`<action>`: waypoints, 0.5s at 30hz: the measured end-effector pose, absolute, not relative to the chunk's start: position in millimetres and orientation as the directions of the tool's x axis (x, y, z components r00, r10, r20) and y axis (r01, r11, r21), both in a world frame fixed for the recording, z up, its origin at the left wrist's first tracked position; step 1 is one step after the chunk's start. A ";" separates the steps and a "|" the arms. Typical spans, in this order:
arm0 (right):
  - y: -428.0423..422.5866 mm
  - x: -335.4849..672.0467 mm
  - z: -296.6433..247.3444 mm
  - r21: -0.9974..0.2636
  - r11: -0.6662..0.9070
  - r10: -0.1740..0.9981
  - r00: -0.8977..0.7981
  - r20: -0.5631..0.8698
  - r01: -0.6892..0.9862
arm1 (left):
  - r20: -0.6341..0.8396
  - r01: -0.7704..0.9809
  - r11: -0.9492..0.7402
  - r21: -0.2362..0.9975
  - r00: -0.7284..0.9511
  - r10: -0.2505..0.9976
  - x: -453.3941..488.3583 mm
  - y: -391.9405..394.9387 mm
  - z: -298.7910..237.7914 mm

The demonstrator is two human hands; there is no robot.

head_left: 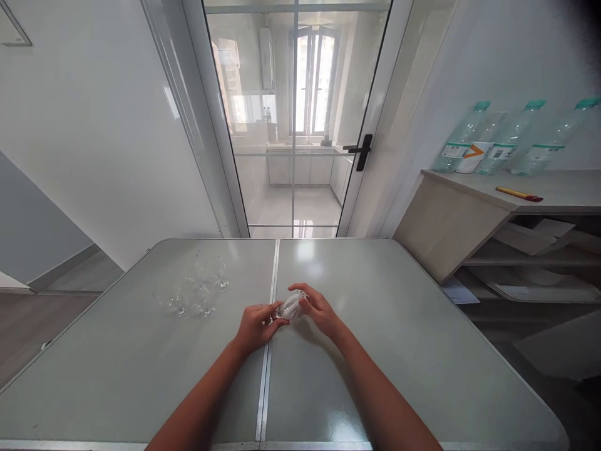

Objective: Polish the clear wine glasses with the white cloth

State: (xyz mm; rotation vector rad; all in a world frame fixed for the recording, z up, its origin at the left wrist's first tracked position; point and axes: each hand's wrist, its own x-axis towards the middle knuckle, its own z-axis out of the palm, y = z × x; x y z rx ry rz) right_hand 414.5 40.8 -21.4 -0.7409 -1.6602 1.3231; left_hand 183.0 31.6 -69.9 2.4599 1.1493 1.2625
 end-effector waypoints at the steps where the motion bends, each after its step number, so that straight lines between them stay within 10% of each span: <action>1: 40.9 416.4 -20.2 -0.967 0.234 0.875 -0.412 0.256 -0.103 | 0.630 0.545 -0.694 0.471 0.343 0.697 184.6 31.9 -70.2; 8: 39.5 419.8 -18.1 -0.965 0.222 0.948 -0.201 0.247 -0.141 | 0.626 0.499 -0.646 0.577 0.236 0.743 189.0 35.4 -74.3; 15: 36.6 410.4 -18.8 -0.925 0.361 0.841 -0.471 0.267 0.120 | 0.703 0.636 -0.700 0.324 0.333 0.628 178.1 34.3 -74.6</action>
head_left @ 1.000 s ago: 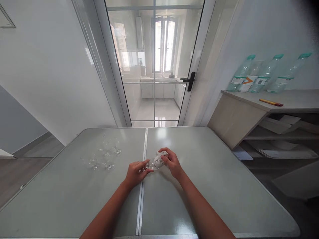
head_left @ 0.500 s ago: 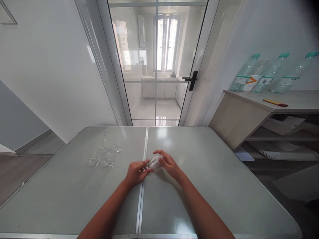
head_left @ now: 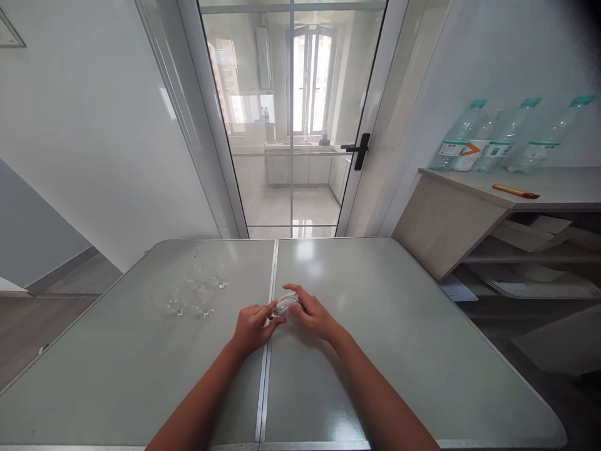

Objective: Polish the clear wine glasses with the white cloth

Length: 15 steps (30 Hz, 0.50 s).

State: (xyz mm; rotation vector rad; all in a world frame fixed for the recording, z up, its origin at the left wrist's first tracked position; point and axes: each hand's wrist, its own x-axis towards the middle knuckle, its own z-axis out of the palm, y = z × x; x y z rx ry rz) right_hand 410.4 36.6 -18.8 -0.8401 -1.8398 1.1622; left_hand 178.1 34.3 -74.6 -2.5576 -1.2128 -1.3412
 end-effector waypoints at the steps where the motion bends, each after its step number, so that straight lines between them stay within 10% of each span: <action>1: 35.9 411.5 -16.8 -0.920 0.375 0.821 -0.503 0.270 0.118 | 0.697 0.631 -0.707 0.320 0.348 0.626 177.5 34.3 -74.0; 6: 35.9 425.2 -10.6 -0.964 0.236 0.854 -0.448 0.265 -0.121 | 0.670 0.583 -0.670 0.460 0.267 0.693 181.9 34.9 -70.1; 15: 55.3 414.3 -34.6 -0.810 0.081 0.981 0.190 -0.038 -0.581 | 0.593 0.476 -0.576 0.665 0.132 0.794 188.6 30.1 -67.4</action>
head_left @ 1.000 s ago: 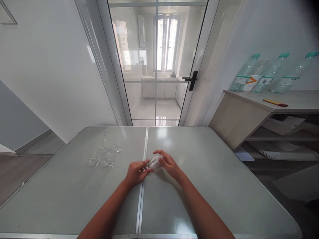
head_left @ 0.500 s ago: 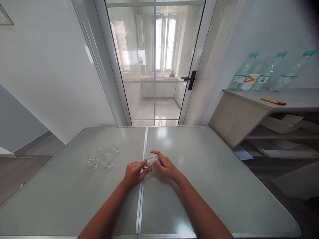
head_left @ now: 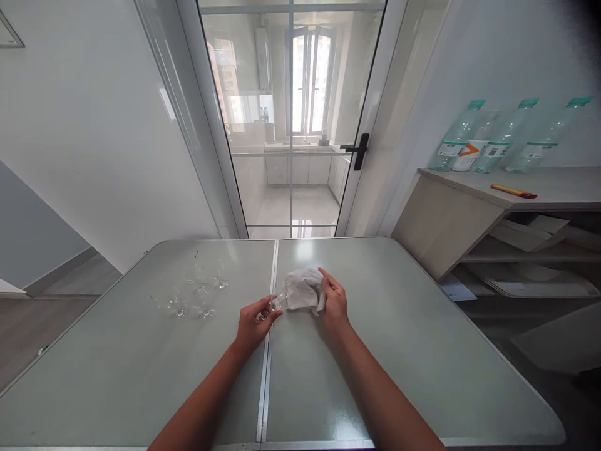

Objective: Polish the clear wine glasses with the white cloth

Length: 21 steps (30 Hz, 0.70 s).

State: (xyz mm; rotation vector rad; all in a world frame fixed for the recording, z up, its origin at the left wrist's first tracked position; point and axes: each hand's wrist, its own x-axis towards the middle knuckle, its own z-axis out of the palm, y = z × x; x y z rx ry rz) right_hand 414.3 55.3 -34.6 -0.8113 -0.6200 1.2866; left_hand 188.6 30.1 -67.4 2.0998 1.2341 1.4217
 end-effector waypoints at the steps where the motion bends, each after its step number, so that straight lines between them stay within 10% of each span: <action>1: 53.8 408.5 -36.7 -0.793 0.038 0.991 0.123 -0.047 -0.608 | 0.578 0.447 -0.592 0.671 0.185 0.795 189.7 29.6 -67.8; 6: 39.1 388.8 -34.3 -0.693 -0.179 0.971 -0.240 -0.010 -0.698 | 0.512 0.339 -0.640 0.690 0.396 0.762 195.4 30.2 -66.9; 17: 28.3 393.3 -19.1 -0.647 -0.337 0.884 -0.466 0.032 -0.684 | 0.433 0.251 -0.535 0.807 0.363 0.825 191.5 30.1 -61.3; 21: 27.1 394.2 -19.8 -0.716 -0.173 0.928 -0.356 0.112 -0.676 | 0.373 0.237 -0.488 0.840 0.400 0.837 191.9 33.3 -62.5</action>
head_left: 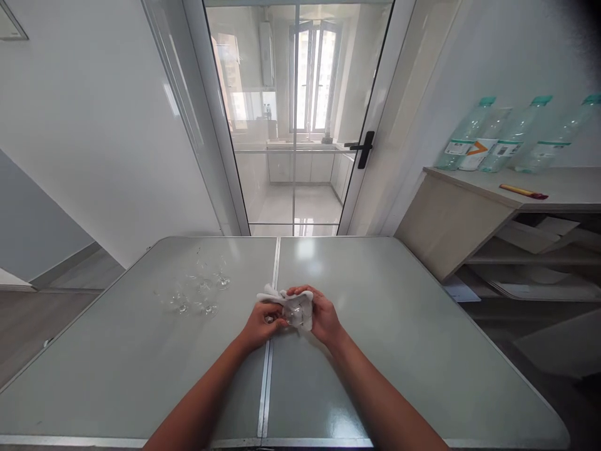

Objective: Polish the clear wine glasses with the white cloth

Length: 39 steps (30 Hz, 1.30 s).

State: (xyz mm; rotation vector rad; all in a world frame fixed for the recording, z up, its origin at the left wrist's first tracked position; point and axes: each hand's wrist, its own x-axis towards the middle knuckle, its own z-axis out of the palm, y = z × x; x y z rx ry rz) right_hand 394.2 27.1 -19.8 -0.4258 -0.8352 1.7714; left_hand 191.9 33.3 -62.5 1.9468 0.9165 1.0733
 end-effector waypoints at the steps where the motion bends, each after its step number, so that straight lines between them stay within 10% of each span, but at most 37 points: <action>1: 27.5 394.9 -20.0 -0.742 -0.112 0.938 -0.316 0.140 -0.661 | 0.346 0.228 -0.470 0.853 0.427 0.835 192.2 33.3 -62.8; 8: 28.2 397.8 -15.0 -0.861 -0.161 0.886 -0.454 0.090 -0.483 | 0.327 0.194 -0.424 0.885 0.391 0.861 191.1 30.0 -57.4; 21: 31.4 396.6 -19.2 -0.929 0.231 0.924 -0.234 0.302 -0.289 | 0.276 0.122 -0.285 0.951 0.090 0.957 186.5 32.0 -61.6; 31: 25.1 383.6 -33.7 -0.549 0.811 0.565 -0.512 0.647 0.200 | 0.216 0.128 -0.220 0.967 0.045 0.975 194.9 34.3 -59.2; 39: 33.6 393.4 -24.5 -0.441 0.831 0.551 -0.613 0.567 0.339 | 0.579 0.695 -0.567 0.442 0.263 0.772 188.1 28.1 -61.1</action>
